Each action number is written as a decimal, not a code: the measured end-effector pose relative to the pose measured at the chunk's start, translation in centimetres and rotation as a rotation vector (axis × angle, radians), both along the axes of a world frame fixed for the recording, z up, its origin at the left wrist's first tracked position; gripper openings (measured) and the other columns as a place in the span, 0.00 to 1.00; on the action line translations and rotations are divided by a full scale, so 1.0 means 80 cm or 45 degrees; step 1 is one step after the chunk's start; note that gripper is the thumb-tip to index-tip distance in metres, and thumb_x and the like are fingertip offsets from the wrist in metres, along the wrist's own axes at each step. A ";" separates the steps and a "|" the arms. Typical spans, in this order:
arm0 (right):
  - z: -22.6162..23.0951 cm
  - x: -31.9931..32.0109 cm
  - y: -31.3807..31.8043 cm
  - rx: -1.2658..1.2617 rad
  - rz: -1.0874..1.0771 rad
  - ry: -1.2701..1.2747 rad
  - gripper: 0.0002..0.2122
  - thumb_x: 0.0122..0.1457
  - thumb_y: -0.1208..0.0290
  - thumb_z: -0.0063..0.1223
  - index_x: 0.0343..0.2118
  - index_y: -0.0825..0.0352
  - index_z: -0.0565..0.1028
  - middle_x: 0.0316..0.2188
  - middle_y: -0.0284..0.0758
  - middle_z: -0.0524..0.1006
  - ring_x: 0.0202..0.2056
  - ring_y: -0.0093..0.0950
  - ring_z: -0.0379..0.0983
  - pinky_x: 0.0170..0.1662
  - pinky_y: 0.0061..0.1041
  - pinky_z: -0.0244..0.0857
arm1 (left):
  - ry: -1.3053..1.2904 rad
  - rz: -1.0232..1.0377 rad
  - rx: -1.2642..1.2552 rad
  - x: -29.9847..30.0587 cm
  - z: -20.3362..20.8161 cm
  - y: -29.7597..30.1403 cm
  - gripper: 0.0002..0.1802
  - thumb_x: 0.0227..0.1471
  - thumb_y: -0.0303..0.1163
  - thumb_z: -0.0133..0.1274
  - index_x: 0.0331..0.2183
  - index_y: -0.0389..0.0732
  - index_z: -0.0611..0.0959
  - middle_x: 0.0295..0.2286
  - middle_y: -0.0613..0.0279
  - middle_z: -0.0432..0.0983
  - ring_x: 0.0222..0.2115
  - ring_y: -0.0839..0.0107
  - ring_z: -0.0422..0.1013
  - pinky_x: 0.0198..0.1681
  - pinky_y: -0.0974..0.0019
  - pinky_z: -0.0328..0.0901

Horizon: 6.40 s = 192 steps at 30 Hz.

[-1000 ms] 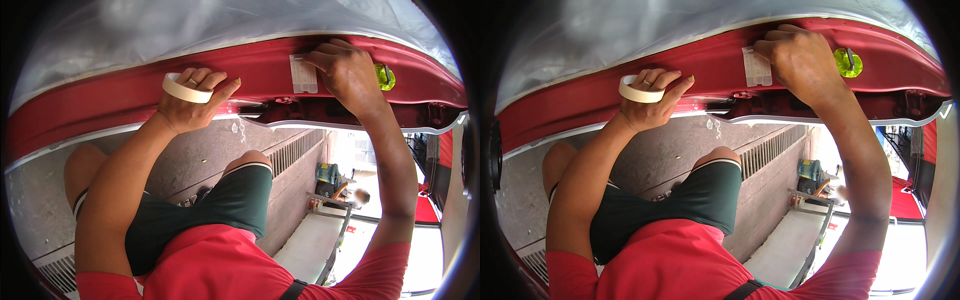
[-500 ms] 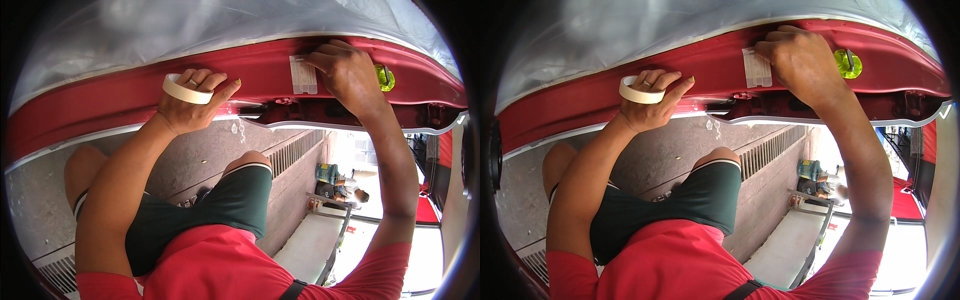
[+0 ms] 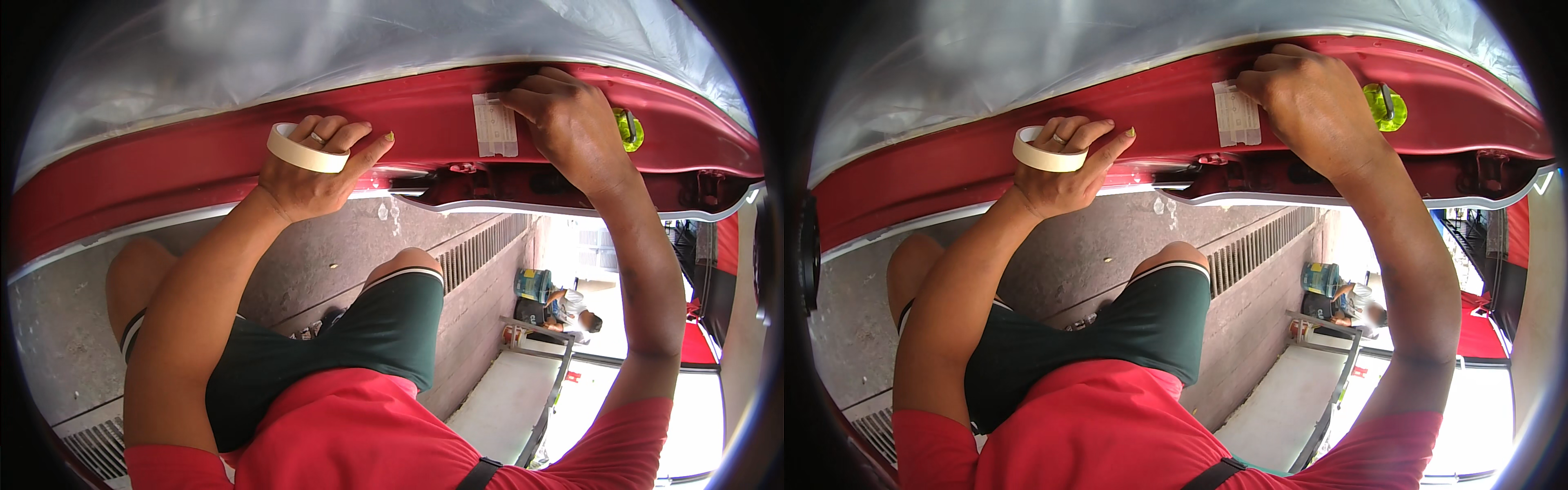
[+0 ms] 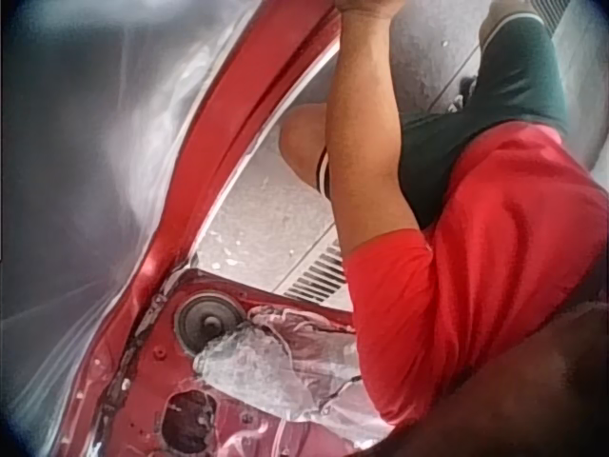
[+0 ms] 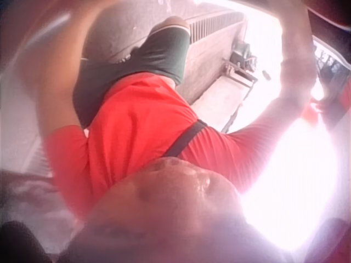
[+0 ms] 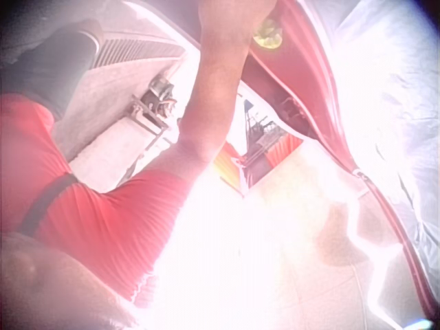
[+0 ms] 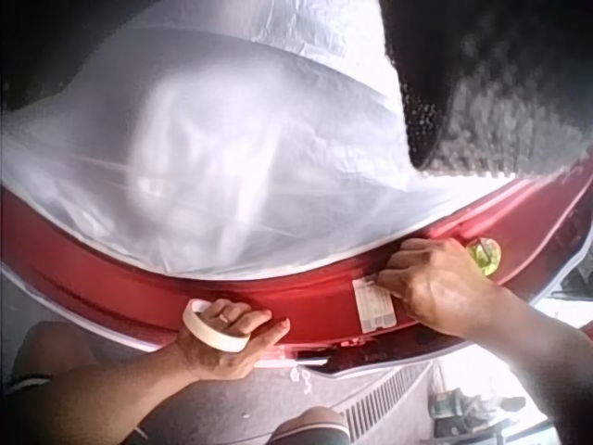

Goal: The person applies masking tape to the edges of a red car door, smoothing it down with their fingers. They handle a roll of tape and a small rectangular piece of paper, placing the paper on the door and securing it with tape.

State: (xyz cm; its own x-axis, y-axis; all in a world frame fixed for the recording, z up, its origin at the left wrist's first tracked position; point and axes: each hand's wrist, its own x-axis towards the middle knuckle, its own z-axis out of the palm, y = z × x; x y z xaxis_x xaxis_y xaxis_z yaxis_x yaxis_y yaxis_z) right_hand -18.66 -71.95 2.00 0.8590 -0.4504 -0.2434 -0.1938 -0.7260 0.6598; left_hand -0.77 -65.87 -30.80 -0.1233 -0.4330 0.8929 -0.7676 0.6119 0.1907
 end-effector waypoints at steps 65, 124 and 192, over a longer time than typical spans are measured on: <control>0.021 0.005 0.002 -0.030 -0.024 0.137 0.11 0.57 0.74 0.61 0.42 0.60 0.88 0.38 0.32 0.86 0.47 0.34 0.82 0.47 0.35 0.80 | 0.027 -0.012 -0.001 -0.001 -0.001 -0.001 0.28 0.51 0.30 0.69 0.56 0.54 0.90 0.48 0.67 0.77 0.45 0.65 0.76 0.46 0.58 0.70; -0.008 0.004 0.030 -0.090 -0.518 -0.220 0.09 0.62 0.78 0.60 0.44 0.67 0.87 0.36 0.49 0.86 0.37 0.50 0.85 0.42 0.44 0.79 | 0.068 -0.038 -0.041 -0.002 0.001 -0.003 0.28 0.50 0.30 0.69 0.55 0.52 0.90 0.46 0.67 0.79 0.43 0.65 0.76 0.43 0.58 0.70; -0.436 -0.208 0.269 0.872 -1.117 -1.505 0.11 0.60 0.75 0.71 0.46 0.63 0.86 0.49 0.39 0.82 0.42 0.38 0.83 0.37 0.32 0.79 | 1.042 -0.026 0.469 -0.124 0.142 -0.037 0.05 0.66 0.28 0.63 0.40 0.37 0.87 0.30 0.55 0.84 0.30 0.59 0.82 0.36 0.57 0.73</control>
